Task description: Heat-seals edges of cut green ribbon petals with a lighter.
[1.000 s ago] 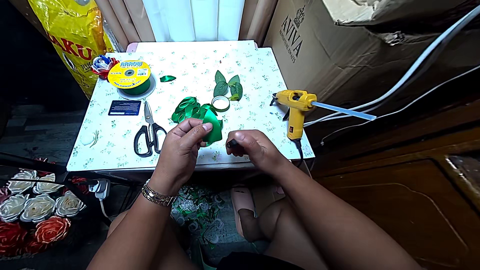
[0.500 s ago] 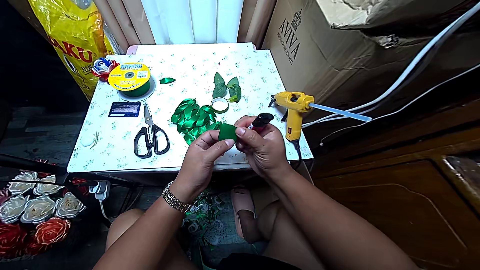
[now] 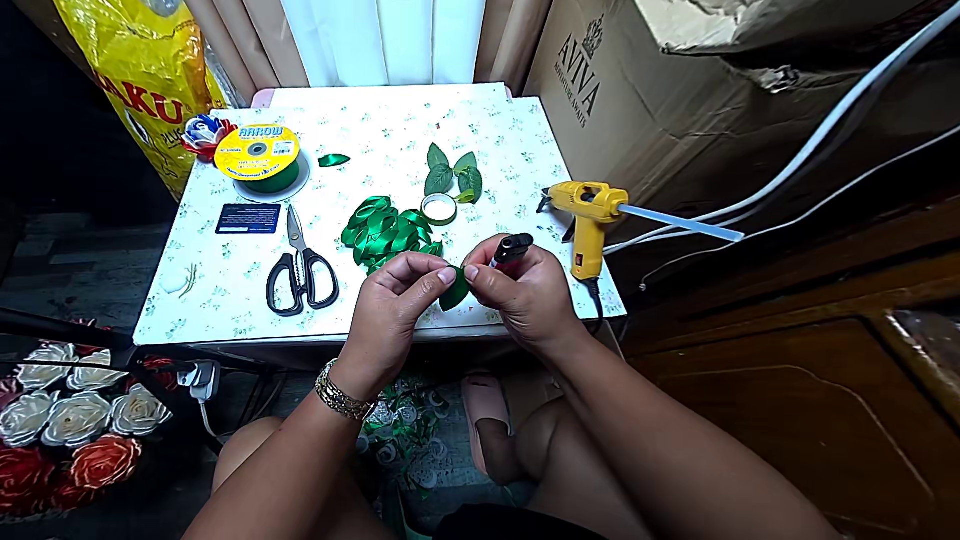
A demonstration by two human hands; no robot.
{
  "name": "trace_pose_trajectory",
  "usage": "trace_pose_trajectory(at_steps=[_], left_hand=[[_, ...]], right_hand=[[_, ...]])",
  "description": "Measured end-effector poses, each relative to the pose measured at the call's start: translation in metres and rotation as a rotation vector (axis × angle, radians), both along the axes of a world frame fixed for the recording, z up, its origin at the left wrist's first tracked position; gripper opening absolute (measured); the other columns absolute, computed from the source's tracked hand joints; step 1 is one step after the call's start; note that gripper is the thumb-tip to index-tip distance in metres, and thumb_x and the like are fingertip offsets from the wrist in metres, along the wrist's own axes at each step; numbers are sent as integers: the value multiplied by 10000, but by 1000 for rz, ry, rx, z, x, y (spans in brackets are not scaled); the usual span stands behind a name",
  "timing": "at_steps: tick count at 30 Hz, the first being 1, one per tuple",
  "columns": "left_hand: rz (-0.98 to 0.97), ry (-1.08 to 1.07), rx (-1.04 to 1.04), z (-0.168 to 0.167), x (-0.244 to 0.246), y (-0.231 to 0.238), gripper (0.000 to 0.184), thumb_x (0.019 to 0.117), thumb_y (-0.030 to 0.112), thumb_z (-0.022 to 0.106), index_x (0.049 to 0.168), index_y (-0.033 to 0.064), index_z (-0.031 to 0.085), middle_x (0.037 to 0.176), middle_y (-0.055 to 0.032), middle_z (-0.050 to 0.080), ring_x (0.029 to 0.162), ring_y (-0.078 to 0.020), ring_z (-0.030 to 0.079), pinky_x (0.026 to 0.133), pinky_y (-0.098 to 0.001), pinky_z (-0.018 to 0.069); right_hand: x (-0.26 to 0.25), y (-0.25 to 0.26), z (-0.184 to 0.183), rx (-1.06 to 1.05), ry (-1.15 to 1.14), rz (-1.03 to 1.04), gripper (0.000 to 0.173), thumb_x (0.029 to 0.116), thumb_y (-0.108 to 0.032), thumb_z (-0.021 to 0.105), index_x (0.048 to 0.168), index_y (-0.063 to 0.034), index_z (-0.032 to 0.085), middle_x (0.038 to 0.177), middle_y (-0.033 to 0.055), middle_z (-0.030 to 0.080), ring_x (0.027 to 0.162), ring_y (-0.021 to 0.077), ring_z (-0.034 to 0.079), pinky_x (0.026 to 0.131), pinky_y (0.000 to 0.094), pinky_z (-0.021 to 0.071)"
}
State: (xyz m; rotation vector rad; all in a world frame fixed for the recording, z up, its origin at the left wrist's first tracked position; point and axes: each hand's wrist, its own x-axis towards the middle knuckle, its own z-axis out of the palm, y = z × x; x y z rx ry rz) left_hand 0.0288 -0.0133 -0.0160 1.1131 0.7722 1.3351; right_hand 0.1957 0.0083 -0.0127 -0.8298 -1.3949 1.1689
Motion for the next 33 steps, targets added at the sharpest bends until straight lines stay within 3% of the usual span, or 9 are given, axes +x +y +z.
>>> trace_pose_trajectory(at_steps=[4,10,15,18,21,25,28,31,33], left_hand=[[8,55,53,0,0,-1,99,980,25,617,994,93,688,929,1,682,830,-46,650,754,-196,552],[42,205,116,1,-4,0,82,955,6,643,976,75,681,940,-4,687,814,-51,646,728,-189,548],[63,262,128,5,-8,0,87,940,-6,667,984,68,684,901,-6,694,789,-64,662,722,-202,566],[29,267,149,7,-13,2,189,921,-42,670,1058,82,629,894,-7,675,765,-66,649,699,-194,562],[-54,249,137,11,-19,3,323,915,-69,659,1157,108,539,910,-13,703,760,-60,666,697,-183,562],[-169,268,129,15,-22,3,442,894,-86,663,1237,113,468,890,-23,709,735,-66,673,641,-164,543],[-225,230,122,15,-23,4,496,888,-92,666,1290,102,451,909,-39,691,741,-85,665,644,-177,550],[-235,150,26,13,-25,6,345,956,13,602,1286,89,530,954,-29,706,812,-78,682,749,-215,574],[-227,159,-31,12,-26,7,146,1013,147,567,1102,98,673,924,7,688,843,-60,655,796,-228,555]], right_hand=[[-1,-2,1,67,-81,-42,123,883,-16,629,862,-134,655,656,-111,558,517,-63,458,473,90,380],[0,-3,3,88,-134,-58,111,890,-23,644,851,-127,656,657,-114,564,528,-68,473,485,88,393],[4,-2,2,54,-91,9,114,945,-19,624,895,-93,694,671,-101,619,517,-56,490,486,103,412],[8,0,2,-7,-16,67,172,988,-18,567,929,-66,720,712,-57,673,512,-43,493,479,107,413],[15,3,4,-86,0,156,182,995,-63,549,906,-99,704,702,-52,649,510,-35,486,467,105,399],[18,6,4,-160,-22,307,132,921,-103,646,798,-128,684,599,-73,532,466,-32,402,429,122,320],[18,4,6,-220,9,353,142,906,-62,643,777,-107,683,599,-49,541,470,-26,418,433,121,332],[17,3,7,-226,77,340,136,920,-60,643,799,-107,683,617,-42,557,484,-23,440,444,117,351],[16,3,6,-205,88,314,124,917,-62,645,814,-113,692,622,-45,566,485,-24,445,445,118,357]])
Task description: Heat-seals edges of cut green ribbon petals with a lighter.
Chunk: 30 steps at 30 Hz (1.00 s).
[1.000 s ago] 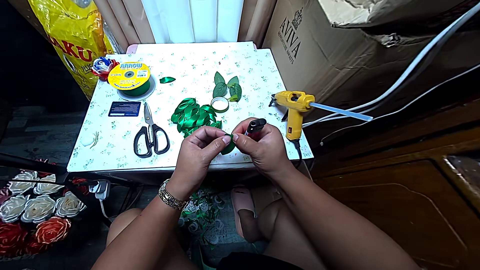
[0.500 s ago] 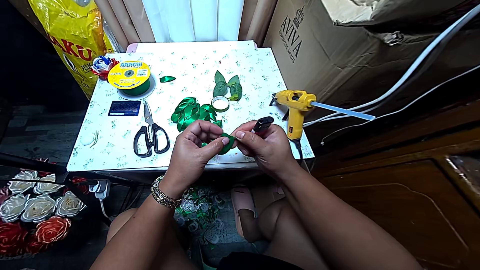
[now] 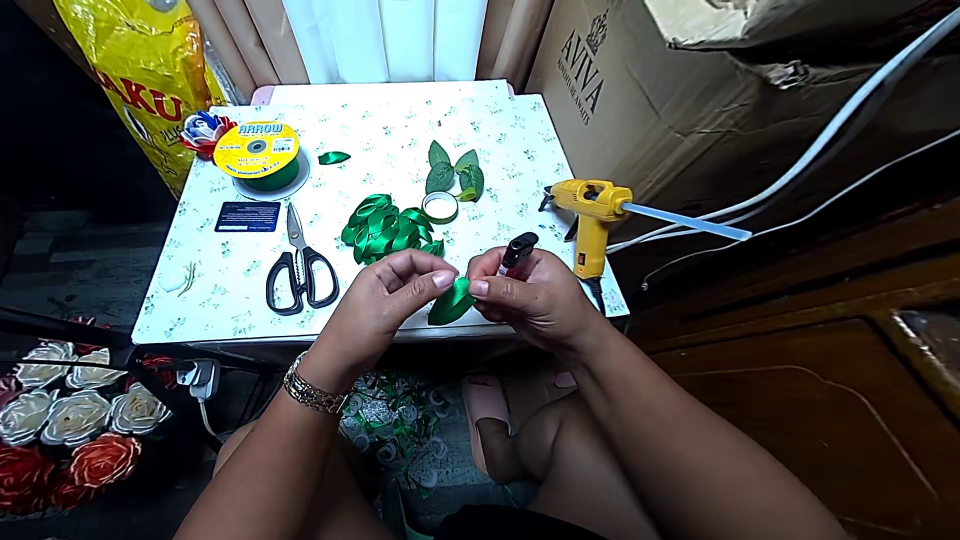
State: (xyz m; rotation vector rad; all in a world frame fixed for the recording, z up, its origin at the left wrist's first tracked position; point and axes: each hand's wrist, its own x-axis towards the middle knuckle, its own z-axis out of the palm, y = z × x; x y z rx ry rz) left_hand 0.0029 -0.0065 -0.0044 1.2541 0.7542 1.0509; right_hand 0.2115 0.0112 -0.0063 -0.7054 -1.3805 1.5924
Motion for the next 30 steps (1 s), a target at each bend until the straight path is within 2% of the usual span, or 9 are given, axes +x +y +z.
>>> trace_pose_trajectory(at_steps=[1,3,10,11,13,15,19,22,30], left_hand=[[-1,12,-15,-1,1,0,162,1022,178,557,1000,117,706,885,28,684,822,-44,644,779,-219,542],[-2,2,-46,-1,3,0,197,1014,146,560,909,118,725,845,26,695,799,-42,655,761,-218,552],[1,-28,-42,-1,3,0,146,983,33,602,897,69,716,833,-14,697,783,-67,662,765,-223,564],[-6,-33,-41,-1,3,0,139,977,30,606,901,68,715,836,-17,696,789,-73,664,773,-228,565],[-22,-41,-36,-1,1,0,128,969,27,609,901,71,709,840,-19,694,794,-82,666,781,-240,567],[-35,-49,-32,-1,-1,0,125,963,28,614,897,77,709,832,-16,692,785,-76,665,774,-236,567],[-56,-54,-25,-2,-1,0,117,943,43,630,878,97,711,824,0,686,767,-58,650,754,-222,556],[-84,-57,-15,-2,-2,0,113,925,60,635,859,119,706,833,7,678,766,-55,637,738,-215,542],[-110,-74,-23,-2,-3,0,137,904,26,627,846,128,698,824,16,666,739,-44,631,702,-199,545]], right_hand=[[-1,0,0,14,-10,-15,118,918,-68,647,822,-119,694,627,-50,566,488,-27,444,447,118,358],[-2,-1,-2,57,-29,-43,113,924,-69,648,836,-122,696,642,-57,568,496,-30,441,452,118,358],[-2,0,-6,155,-34,-60,128,977,-120,597,902,-133,700,731,-76,613,551,-37,480,497,111,398],[0,2,-6,153,-29,-41,190,1024,-211,544,935,-145,698,731,-86,613,560,-37,490,506,109,406],[4,7,-6,165,-67,-9,496,1108,-442,304,968,-143,674,734,-81,604,587,-22,511,519,115,404],[5,9,-4,184,-157,-51,659,1104,-509,158,894,-140,662,703,-75,591,571,-18,502,493,115,379],[5,7,-5,310,-295,-108,528,1112,-376,279,778,-164,628,695,-105,579,576,-48,485,503,99,379],[2,7,-9,409,-352,-112,528,1106,-400,313,743,-159,611,665,-108,551,570,-53,467,504,112,369],[-2,6,-10,514,-407,-63,495,1104,-330,333,750,-118,606,624,-102,489,565,-56,447,523,111,364]])
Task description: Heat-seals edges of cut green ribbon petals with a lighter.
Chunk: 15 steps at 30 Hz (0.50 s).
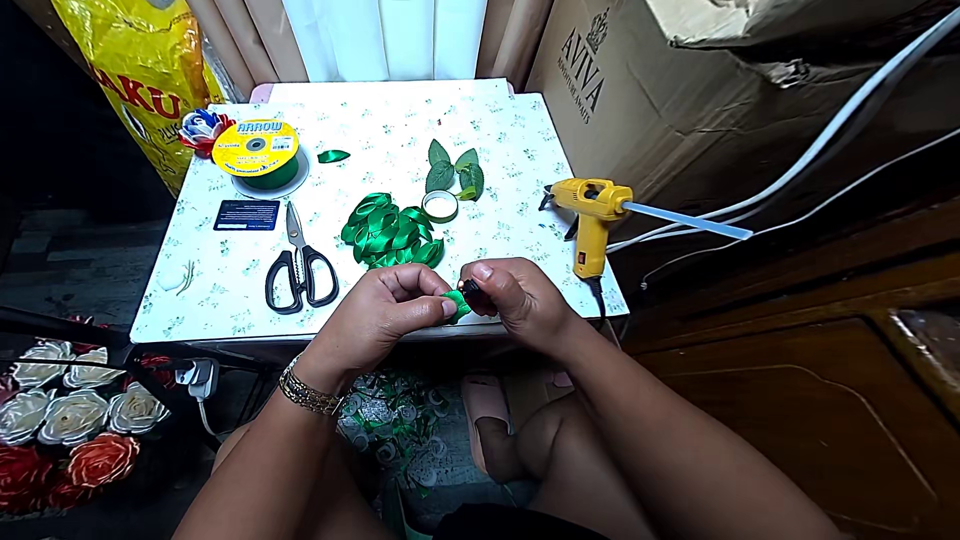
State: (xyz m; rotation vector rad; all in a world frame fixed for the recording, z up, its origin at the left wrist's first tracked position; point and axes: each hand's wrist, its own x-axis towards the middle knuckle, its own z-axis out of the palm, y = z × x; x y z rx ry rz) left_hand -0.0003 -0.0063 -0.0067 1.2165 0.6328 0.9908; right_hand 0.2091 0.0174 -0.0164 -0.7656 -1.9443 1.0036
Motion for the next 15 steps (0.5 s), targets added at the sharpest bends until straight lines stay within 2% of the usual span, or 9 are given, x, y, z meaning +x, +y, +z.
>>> trace_pose_trajectory(at_steps=[4,7,10,13,15], left_hand=[[23,16,30,1,-3,1,117,912,66,632,842,134,698,829,15,668,760,-46,627,721,-202,531],[30,15,36,2,-4,1,121,915,68,630,839,132,699,823,12,670,761,-50,628,726,-208,529],[9,11,28,2,-3,1,126,905,55,625,829,132,690,823,12,658,742,-41,622,689,-188,530],[-14,-1,6,1,-2,0,121,897,45,631,836,129,693,825,11,657,738,-46,626,685,-196,538],[-13,1,9,0,-2,1,120,902,52,635,835,132,695,828,13,655,743,-45,624,693,-194,537]], right_hand=[[3,2,0,28,-26,51,523,1106,-383,335,736,-115,591,636,-91,513,587,-56,484,535,113,390],[4,2,-1,19,-17,74,523,1099,-375,345,725,-111,597,641,-85,528,583,-53,475,524,114,372],[3,2,0,32,-26,33,524,1103,-374,331,731,-115,594,641,-89,520,585,-59,483,528,109,383],[1,1,-1,35,-15,-3,522,1106,-371,329,727,-120,587,635,-96,492,576,-56,445,523,115,356],[1,2,-2,42,-23,11,528,1105,-378,330,718,-119,578,627,-92,491,578,-54,457,524,118,363]])
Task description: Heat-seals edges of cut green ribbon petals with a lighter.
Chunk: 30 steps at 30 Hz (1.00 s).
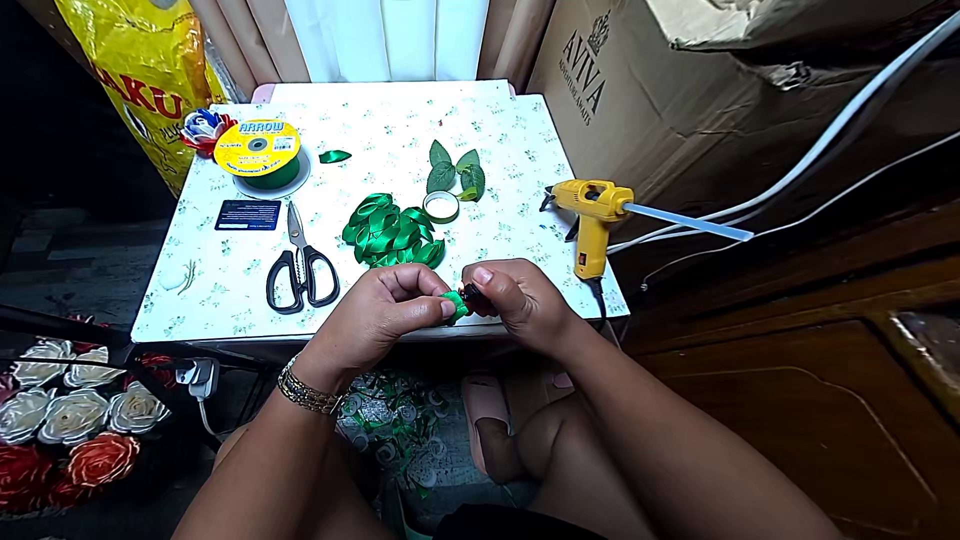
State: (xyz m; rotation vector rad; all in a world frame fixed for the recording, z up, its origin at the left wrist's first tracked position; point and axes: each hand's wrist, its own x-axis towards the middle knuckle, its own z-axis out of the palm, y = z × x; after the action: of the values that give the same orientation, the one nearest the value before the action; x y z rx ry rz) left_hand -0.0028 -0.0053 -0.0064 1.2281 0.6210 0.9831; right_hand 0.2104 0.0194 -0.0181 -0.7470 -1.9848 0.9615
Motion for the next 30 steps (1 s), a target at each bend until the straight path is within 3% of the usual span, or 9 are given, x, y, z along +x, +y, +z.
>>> trace_pose_trajectory(at_steps=[6,10,12,14,17,20,25,28,30], left_hand=[[54,6,12,1,-2,1,118,916,79,629,839,136,698,822,13,668,762,-55,632,736,-215,538],[75,30,22,0,0,1,125,923,60,625,849,129,697,827,11,672,753,-49,631,714,-203,539],[88,63,33,0,1,1,133,926,33,618,852,117,690,820,10,667,729,-46,624,697,-198,540],[92,102,49,-1,1,0,139,927,7,614,853,101,684,800,5,663,701,-44,613,662,-183,527],[72,127,60,-2,2,1,137,926,2,613,854,95,683,814,-1,666,708,-43,611,652,-176,518],[52,72,42,-2,1,2,132,940,10,613,880,96,692,824,0,670,735,-50,630,706,-194,543],[62,58,32,-4,3,2,131,947,22,616,877,94,698,839,-5,679,754,-63,640,730,-215,555],[75,104,56,-5,3,2,122,940,13,627,874,82,703,816,0,668,730,-57,628,710,-206,550],[83,145,64,-4,1,2,161,966,45,598,887,78,735,838,7,689,762,-52,638,728,-208,545]], right_hand=[[2,0,0,-16,2,51,530,1094,-379,348,709,-109,593,633,-82,514,575,-48,467,515,117,365],[-1,-5,5,-196,96,3,523,1093,-517,331,882,-149,637,722,-113,552,609,-62,493,534,87,402],[-2,-5,5,-335,199,46,429,1049,-549,453,917,-182,632,709,-127,547,571,-65,466,500,84,367],[-2,-6,6,-436,275,85,194,1001,-335,638,893,-174,644,672,-107,551,535,-50,454,485,100,364],[-5,-11,8,-543,351,119,83,947,-102,642,870,-119,664,643,-61,547,516,-25,451,475,118,364],[-8,-18,12,-543,386,82,132,1000,-118,595,877,-99,639,640,-36,549,517,-10,478,484,116,398],[-6,-18,12,-516,371,18,270,1043,-345,595,875,-135,622,652,-29,552,469,-11,428,424,107,351],[-5,-18,12,-538,357,47,105,968,-145,625,871,-111,646,597,-31,487,452,-8,379,423,119,312],[-3,-17,12,-542,352,41,112,974,-117,600,872,-105,642,602,-28,509,457,-13,402,427,111,330]])
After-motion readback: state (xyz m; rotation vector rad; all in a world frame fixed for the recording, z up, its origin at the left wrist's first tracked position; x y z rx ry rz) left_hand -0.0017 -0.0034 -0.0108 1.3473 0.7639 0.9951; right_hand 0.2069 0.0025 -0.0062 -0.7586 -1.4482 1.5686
